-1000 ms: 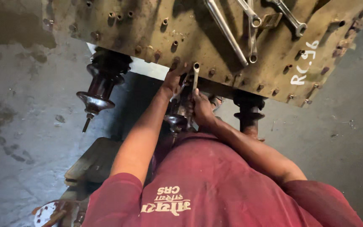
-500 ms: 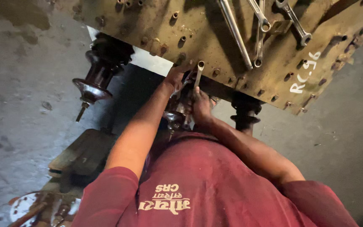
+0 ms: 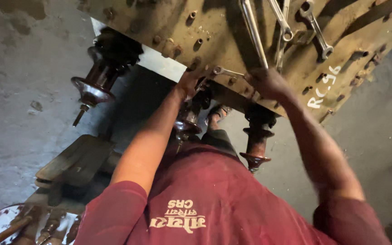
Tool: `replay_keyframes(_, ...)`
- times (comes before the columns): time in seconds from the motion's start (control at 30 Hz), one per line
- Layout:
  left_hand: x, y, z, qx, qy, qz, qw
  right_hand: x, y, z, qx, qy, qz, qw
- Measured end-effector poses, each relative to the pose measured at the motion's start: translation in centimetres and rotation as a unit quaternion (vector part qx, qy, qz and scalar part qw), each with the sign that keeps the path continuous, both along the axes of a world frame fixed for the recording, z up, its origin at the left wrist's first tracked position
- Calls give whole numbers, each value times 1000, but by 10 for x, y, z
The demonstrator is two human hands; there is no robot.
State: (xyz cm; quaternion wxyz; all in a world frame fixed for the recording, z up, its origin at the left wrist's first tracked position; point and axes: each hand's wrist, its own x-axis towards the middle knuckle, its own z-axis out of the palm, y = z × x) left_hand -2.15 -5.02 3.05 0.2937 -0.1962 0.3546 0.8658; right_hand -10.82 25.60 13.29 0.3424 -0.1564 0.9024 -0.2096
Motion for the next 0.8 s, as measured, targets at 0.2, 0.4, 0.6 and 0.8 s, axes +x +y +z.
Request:
replay_keyframes(0.2,1,-1,14,5,-51,2,999,93,-24,-21,-286,-459,-544,642)
replay_keyframes(0.4,2,1,-6,34,-51,48,997,168,-138,-13,-345,-286,-542,711)
replay_keyframes(0.6,-1,0,-26,-61,-1,49,997,160,-196,-5,-433,-384,-600,553)
replay_keyframes(0.8,-1,0,-8,-4,-60,60,996,172,-160,-30,-477,-346,-488,643)
